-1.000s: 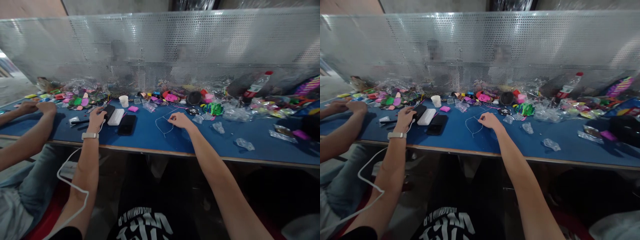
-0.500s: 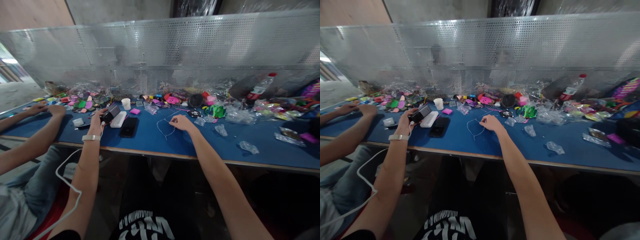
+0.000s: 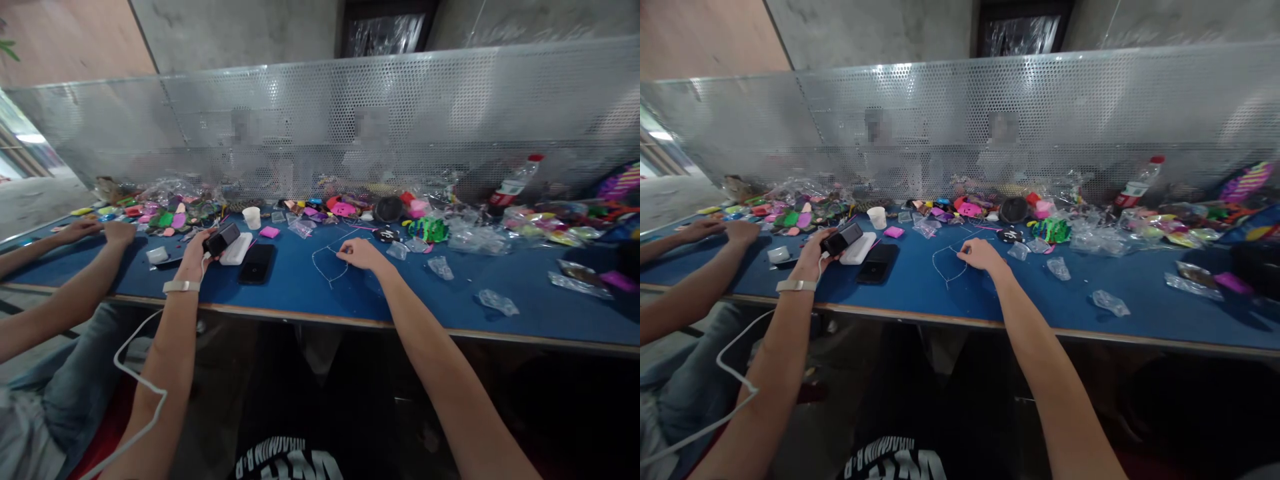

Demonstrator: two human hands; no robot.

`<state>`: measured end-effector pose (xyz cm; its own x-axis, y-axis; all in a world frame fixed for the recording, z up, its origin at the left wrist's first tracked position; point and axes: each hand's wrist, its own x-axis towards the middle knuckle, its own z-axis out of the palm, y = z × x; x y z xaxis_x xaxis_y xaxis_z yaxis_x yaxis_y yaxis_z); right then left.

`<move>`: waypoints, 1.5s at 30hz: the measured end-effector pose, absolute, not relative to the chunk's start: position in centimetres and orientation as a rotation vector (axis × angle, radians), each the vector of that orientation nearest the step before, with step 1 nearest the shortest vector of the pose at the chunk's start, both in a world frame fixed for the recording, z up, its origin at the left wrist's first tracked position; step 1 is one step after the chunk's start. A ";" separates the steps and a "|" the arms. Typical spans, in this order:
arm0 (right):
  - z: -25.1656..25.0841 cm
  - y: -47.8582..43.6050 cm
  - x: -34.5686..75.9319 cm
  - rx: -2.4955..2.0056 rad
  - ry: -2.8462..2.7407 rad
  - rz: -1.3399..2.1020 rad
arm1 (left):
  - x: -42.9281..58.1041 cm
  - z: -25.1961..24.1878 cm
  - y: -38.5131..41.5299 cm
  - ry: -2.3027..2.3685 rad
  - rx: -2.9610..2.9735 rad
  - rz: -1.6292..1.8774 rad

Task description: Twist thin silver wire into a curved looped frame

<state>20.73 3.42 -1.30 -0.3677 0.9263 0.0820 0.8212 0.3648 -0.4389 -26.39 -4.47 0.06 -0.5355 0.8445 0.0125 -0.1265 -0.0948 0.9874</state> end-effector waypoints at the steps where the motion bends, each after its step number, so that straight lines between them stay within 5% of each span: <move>1: -1.3 3.4 20.7 -1.539 -2.317 0.466 | -26.4 0.0 -4.5 1.459 0.827 1.725; 45: -0.6 2.7 20.5 -1.568 -2.335 0.461 | -27.1 -0.4 -4.2 1.512 0.833 1.665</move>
<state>20.55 2.67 -0.60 -0.3652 0.9289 0.0613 0.8357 0.3561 -0.4180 -27.11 -4.16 -0.44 -0.5269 0.8499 -0.0078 -0.0891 -0.0462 0.9950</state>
